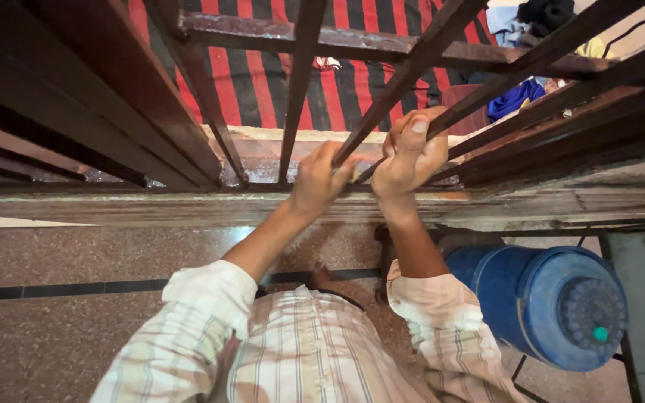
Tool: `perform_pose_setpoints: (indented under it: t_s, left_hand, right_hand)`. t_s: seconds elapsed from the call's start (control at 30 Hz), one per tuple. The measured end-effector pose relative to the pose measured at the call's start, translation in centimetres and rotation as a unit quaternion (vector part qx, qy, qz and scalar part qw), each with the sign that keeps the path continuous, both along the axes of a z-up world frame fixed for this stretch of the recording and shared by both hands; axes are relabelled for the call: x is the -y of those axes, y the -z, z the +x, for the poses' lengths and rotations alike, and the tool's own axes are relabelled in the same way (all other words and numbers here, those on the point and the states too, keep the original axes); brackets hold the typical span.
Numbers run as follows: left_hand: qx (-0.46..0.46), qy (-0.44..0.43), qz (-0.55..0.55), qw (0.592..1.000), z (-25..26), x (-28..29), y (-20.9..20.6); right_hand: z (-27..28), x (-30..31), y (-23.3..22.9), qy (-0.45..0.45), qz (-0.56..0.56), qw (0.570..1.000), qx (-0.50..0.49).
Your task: The person wipes the horizontal and vertical metal bars of a window gate using a patterned cloth, cleaning different sections by hand. The person is standing on a tiled floor near a large blue water container.
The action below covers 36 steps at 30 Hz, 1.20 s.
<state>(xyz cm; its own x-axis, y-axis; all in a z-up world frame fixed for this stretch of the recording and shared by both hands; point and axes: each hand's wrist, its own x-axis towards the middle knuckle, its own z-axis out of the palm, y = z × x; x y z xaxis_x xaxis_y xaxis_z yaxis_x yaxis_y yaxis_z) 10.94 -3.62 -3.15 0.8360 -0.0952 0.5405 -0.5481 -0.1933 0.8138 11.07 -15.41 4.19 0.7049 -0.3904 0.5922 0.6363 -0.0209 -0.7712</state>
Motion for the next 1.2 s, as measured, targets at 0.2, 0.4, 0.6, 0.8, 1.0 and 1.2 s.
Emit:
perform_pose_setpoints:
  t_s: [0.2, 0.4, 0.6, 0.8, 1.0, 1.2]
  left_hand:
    - [-0.005, -0.046, 0.053, 0.998, -0.3, 0.3, 6.2]
    - [0.006, -0.047, 0.007, 0.999, -1.3, -0.4, 5.2]
    - [-0.251, -0.071, -0.22, 0.94, -8.0, -1.5, 2.8]
    - [-0.369, -0.002, -0.622, 0.69, -9.8, -5.4, -1.6]
    - [-0.254, -0.029, -0.737, 0.626, -6.8, -6.4, -1.4]
    - [-0.18, -0.168, -0.506, 0.827, -4.9, -2.7, 1.5]
  right_hand:
    - [-0.3, 0.1, -0.1, -0.017, -0.001, 1.0, -0.008]
    - [-0.1, 0.4, -0.2, -0.037, 0.0, 0.999, -0.009]
    - [-0.2, 0.6, -0.1, -0.049, 0.007, 0.999, -0.011]
    - [-0.2, 0.4, -0.2, -0.045, 0.007, 0.999, -0.015]
    - [-0.1, 0.5, -0.4, -0.054, -0.004, 0.998, -0.01]
    - [-0.2, 0.6, -0.4, -0.06, 0.005, 0.998, -0.016]
